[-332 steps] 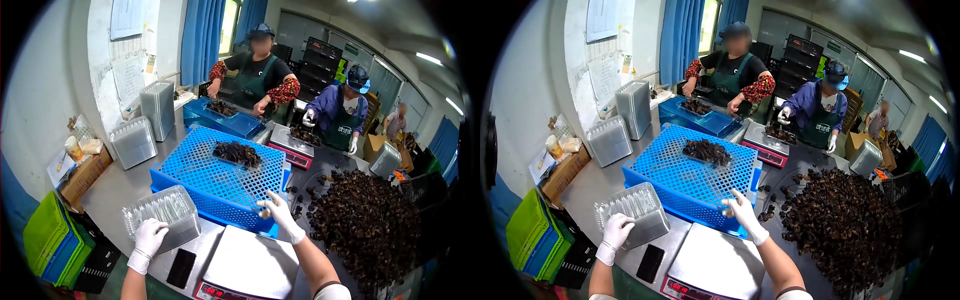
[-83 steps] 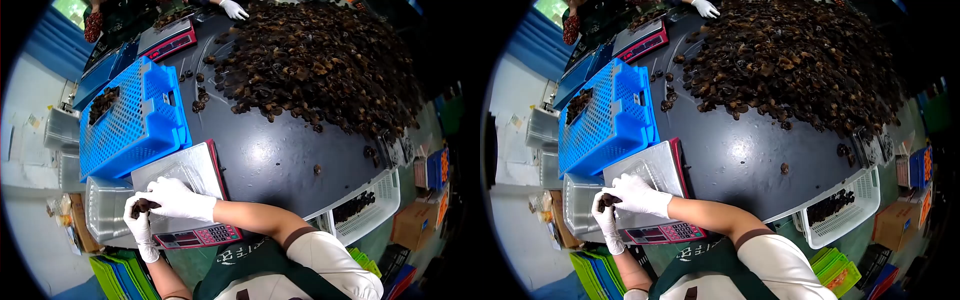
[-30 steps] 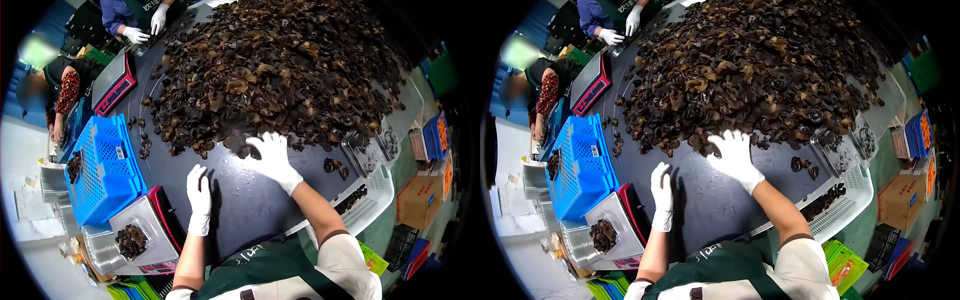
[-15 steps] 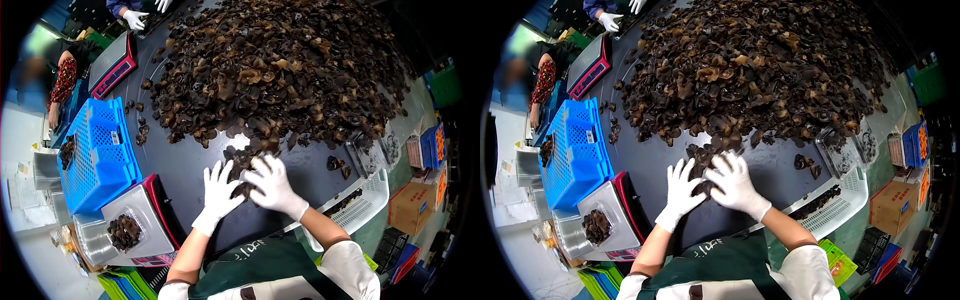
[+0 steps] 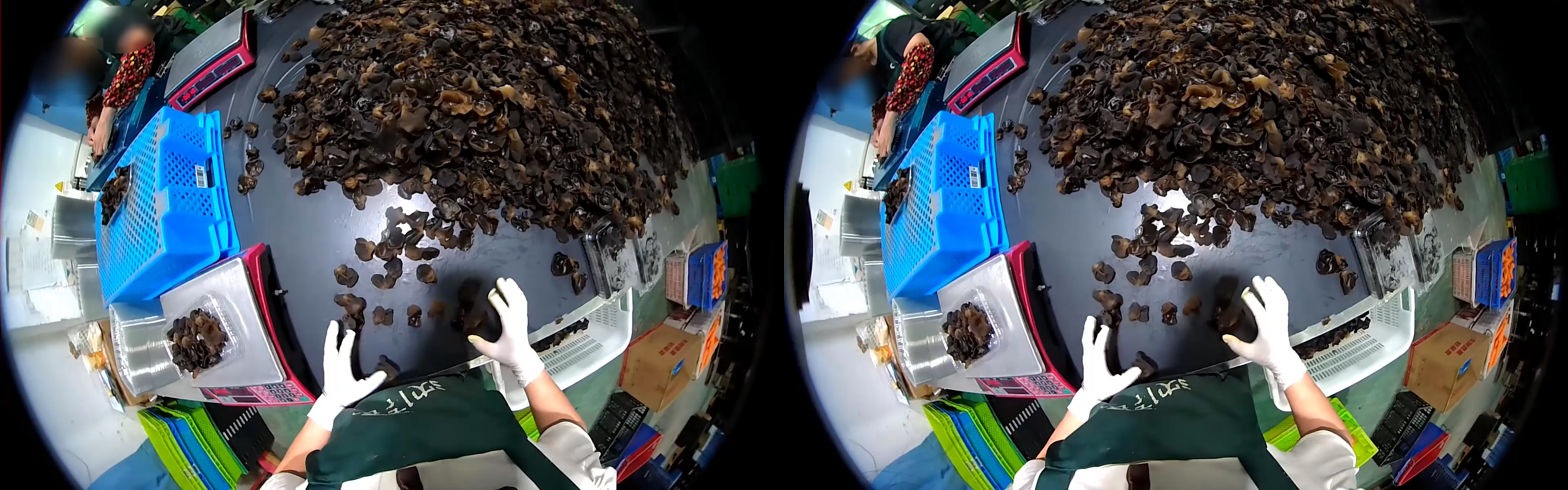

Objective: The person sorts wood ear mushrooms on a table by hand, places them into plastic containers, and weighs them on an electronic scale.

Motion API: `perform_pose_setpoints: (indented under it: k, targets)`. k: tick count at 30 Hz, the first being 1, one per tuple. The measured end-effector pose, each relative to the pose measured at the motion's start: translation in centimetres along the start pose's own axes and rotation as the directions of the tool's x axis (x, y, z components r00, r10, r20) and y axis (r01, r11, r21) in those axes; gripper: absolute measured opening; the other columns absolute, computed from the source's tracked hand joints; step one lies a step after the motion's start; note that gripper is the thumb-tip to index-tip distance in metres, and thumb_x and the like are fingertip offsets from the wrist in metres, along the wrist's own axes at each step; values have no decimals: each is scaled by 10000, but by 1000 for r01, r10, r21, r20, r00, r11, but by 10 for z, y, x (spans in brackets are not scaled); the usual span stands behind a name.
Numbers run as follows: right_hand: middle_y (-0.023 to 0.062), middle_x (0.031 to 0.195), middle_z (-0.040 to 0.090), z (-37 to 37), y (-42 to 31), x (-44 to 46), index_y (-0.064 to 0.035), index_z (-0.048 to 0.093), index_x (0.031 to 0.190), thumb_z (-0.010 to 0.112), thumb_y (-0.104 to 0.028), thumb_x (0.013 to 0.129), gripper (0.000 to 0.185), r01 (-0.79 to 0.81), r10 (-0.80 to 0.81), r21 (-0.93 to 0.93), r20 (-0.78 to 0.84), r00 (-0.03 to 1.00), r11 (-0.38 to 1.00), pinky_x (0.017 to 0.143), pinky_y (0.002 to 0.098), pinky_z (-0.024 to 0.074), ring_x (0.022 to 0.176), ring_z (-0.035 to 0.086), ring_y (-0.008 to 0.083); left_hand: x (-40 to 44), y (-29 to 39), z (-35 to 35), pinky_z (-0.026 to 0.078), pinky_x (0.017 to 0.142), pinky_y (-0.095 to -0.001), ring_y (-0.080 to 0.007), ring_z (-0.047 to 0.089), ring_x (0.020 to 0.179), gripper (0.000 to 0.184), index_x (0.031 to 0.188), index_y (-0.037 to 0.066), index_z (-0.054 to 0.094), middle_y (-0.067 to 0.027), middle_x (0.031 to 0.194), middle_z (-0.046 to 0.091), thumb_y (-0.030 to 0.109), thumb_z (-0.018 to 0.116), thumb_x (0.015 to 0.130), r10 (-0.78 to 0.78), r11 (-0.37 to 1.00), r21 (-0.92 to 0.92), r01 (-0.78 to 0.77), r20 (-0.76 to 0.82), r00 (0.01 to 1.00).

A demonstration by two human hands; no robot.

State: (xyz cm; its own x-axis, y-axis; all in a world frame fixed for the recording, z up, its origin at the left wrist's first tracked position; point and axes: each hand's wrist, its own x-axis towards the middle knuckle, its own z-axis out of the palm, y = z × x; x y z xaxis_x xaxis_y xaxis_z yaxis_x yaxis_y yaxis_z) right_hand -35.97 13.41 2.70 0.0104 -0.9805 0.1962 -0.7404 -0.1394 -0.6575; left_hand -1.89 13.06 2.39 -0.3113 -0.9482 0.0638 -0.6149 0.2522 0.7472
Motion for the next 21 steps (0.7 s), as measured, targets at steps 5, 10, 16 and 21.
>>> perform_pose_setpoints:
  k: [5,10,16,21]
  targets:
    - [229,1429,347,22,-9,17,-30,495,1303,869,-424,522,952,132,-83,-188,245,966,973,1092,576,240,1340,275,466,-13,5,-1,317,1063,-516,-423,398,1277,776,1315,45,529,-242,1394,408,477,761,714,82,989,106,-108,222,972]
    - [159,1376,414,50,-29,53,-75,486,1300,855,-416,531,918,282,-252,-71,281,926,957,1059,520,316,1272,359,378,23,30,-3,448,916,-400,-297,569,1080,519,1284,95,567,-154,1238,577,243,609,788,318,925,45,-378,455,832]
    - [148,1342,479,63,-27,65,-88,520,1271,847,-337,552,829,369,-383,104,219,897,924,1007,466,375,1204,453,358,34,39,15,489,779,-367,-276,617,875,356,1103,87,624,-84,1027,657,165,691,763,157,955,113,-275,593,790]
    - [258,1411,387,28,-6,36,-26,451,1326,890,-404,531,984,162,-163,30,47,986,986,1089,500,301,1294,380,432,46,4,-2,387,993,-503,-411,478,1191,627,1210,85,586,-192,1285,522,279,796,652,146,965,237,-108,-148,978]
